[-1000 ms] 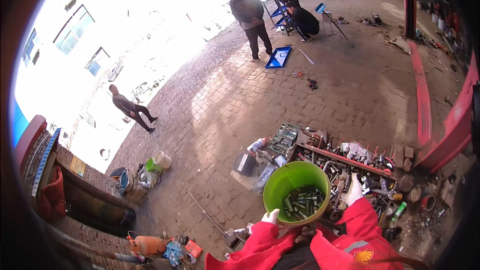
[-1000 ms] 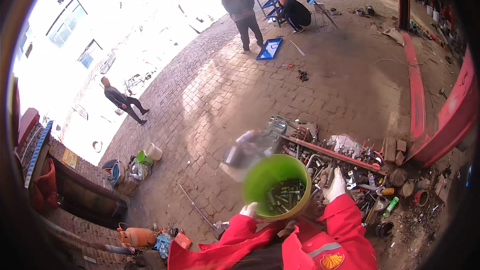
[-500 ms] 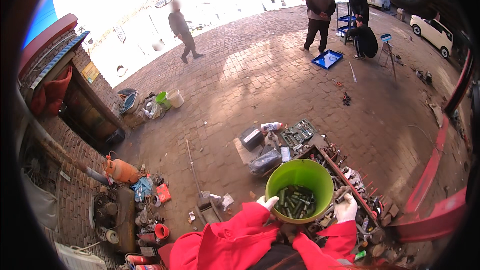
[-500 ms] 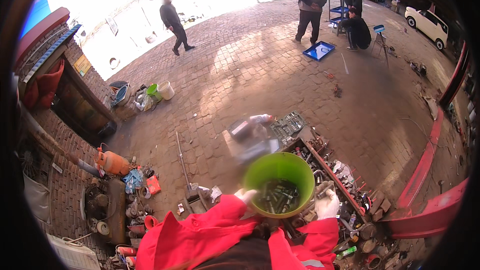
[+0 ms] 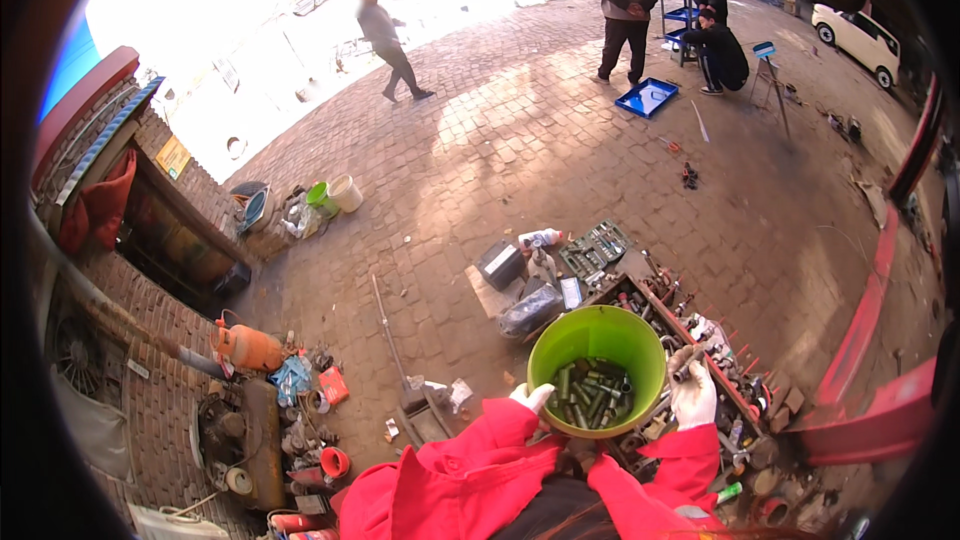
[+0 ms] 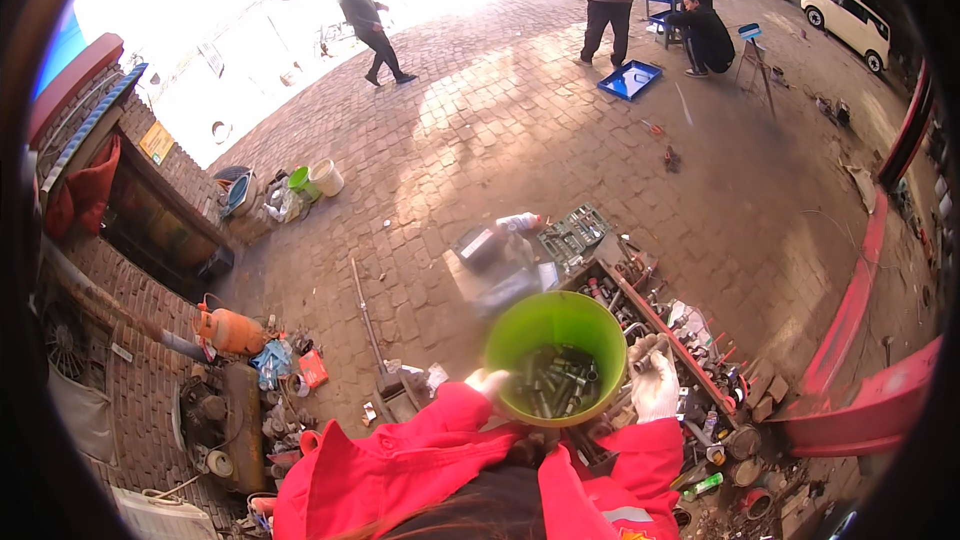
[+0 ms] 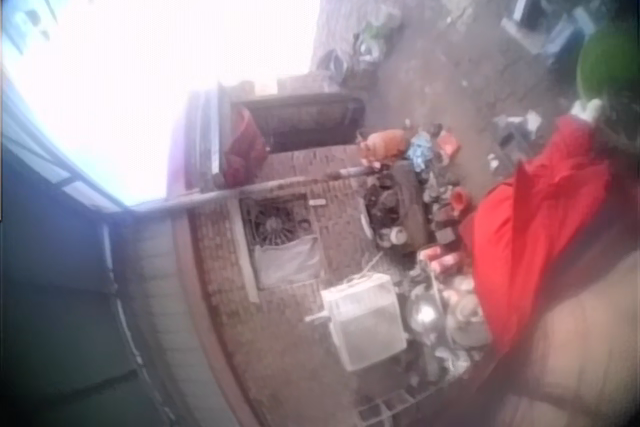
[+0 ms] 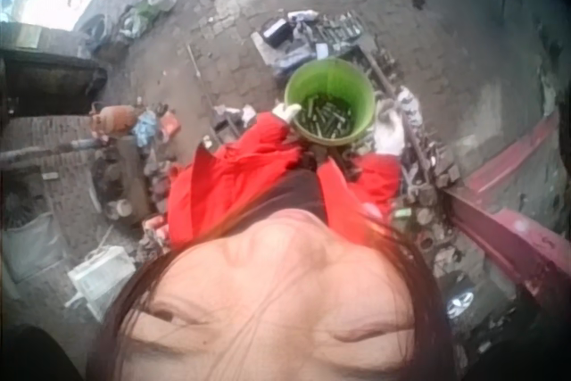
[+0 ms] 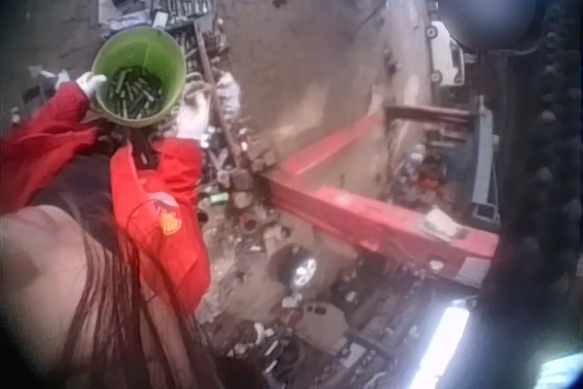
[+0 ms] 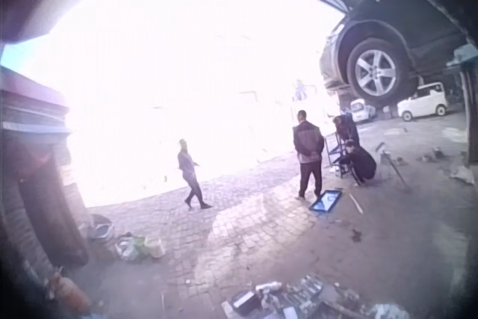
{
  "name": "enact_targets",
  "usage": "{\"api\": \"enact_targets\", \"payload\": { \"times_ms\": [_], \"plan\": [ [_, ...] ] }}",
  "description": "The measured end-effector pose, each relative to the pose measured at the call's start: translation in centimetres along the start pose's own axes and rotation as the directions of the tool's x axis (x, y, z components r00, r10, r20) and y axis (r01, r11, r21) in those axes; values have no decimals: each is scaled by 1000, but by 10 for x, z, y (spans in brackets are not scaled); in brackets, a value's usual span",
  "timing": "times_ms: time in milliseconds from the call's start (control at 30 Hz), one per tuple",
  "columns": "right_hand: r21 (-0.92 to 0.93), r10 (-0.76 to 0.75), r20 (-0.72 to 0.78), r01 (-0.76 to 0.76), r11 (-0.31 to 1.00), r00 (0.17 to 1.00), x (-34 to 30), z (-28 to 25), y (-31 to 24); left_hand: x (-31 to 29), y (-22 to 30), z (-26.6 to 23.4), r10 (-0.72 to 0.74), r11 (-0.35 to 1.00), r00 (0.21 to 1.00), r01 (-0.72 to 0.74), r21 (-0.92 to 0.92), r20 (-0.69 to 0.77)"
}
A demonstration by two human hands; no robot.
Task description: The person walks through a cluttered workshop, picks up a green bucket filled with metal parts, and repeatedly picks up, inspects, and places the parts back into the bucket. The person also briefly handles a pair of glasses and a box before returning to the bucket.
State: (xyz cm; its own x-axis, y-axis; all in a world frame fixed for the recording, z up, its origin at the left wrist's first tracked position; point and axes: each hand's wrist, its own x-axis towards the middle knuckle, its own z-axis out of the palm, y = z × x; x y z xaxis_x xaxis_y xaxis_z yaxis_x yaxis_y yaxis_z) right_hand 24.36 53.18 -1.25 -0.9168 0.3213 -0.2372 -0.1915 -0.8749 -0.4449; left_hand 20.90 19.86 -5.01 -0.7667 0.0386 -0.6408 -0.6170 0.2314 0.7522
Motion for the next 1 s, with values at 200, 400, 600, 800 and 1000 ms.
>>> {"api": "enact_targets", "payload": {
  "times_ms": [200, 400, 600, 800, 1000],
  "plan": [
    [30, -10, -28, 10, 999, 1000, 5, 3, -2, 5, -1, -5, 9, 999, 994, -5, -42, 111],
    [228, -4, 55, -8, 974, 999, 9, 28, -7, -4, 8, -7, 51, 994, 996, -44, -100, 70],
    [483, -37, 263, -98, 870, 964, 7, 28, -10, 7, 5, -18, -95, 995, 991, 94, 15, 94],
    [497, -59, 366, -142, 856, 929, -1, 21, -8, 21, -14, -15, -95, 990, 995, 90, -112, -35],
    [513, 7, 225, -124, 849, 974, -7, 16, -7, 15, -5, -13, -104, 990, 994, 100, -98, -37]
  ]
}}
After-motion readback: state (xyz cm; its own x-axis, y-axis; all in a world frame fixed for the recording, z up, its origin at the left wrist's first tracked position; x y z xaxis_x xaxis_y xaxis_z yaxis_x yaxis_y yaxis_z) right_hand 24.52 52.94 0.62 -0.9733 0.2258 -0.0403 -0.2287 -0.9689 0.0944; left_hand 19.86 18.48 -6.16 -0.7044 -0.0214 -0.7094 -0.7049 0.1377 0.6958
